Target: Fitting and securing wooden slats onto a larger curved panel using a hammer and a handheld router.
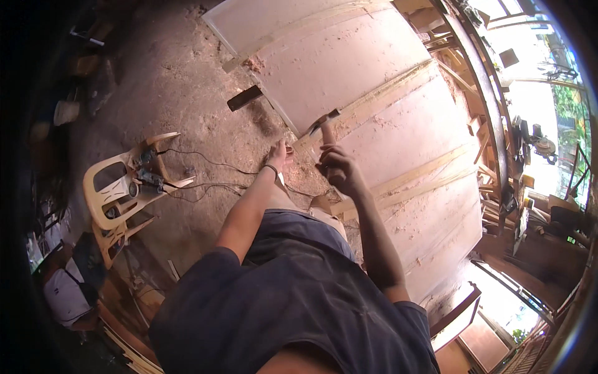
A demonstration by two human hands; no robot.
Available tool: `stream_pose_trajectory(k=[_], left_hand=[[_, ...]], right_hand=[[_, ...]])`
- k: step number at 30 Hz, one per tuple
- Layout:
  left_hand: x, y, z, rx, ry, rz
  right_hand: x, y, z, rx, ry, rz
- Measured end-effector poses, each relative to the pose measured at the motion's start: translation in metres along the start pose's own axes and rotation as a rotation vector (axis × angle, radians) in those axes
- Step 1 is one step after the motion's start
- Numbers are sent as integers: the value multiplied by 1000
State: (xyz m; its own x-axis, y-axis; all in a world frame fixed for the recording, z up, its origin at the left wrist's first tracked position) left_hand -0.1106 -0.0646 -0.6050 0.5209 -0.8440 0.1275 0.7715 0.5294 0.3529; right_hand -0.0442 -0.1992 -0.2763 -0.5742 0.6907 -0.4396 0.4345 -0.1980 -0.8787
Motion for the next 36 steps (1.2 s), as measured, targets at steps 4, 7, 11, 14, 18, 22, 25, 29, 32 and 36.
stream_pose_trajectory(k=[4,7,11,14,18,22,25,29,32,36], left_hand=[[10,-2,-11,-163,-303,18],[13,-1,-8,-139,-317,-38],[21,4,0,-185,-370,-67],[20,6,13,-206,-330,-34],[38,19,33,-105,-419,-73],[18,26,26,39,-422,-367],[48,80,99,110,-376,-516],[112,162,223,98,-538,-496],[163,207,303,226,-656,-552],[238,165,399,-184,-1134,-311]], right_hand=[[60,-22,-12,-29,-269,-22],[74,-34,-14,-5,-318,-33],[76,-46,-22,69,-262,-104],[5,5,-23,320,80,-366],[-21,9,-14,369,137,-288],[-22,-24,-36,424,252,-57],[-69,-29,-11,724,563,61],[-96,-12,36,776,546,368],[-107,12,94,823,628,290],[-138,26,215,604,1094,213]])
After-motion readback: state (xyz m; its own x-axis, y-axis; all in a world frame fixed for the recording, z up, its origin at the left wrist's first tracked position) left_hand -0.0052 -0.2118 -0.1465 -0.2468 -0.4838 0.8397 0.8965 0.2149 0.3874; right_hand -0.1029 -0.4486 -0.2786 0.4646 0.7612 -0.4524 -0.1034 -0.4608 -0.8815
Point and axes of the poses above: each hand's wrist, its own z-axis away from the middle knuckle, its own x-axis out of the palm, y = z × x, the point moved 10 cm from there along -z, towards the middle knuckle, and after that the axes turned 8 degrees about -x, right-handed, at the moved point
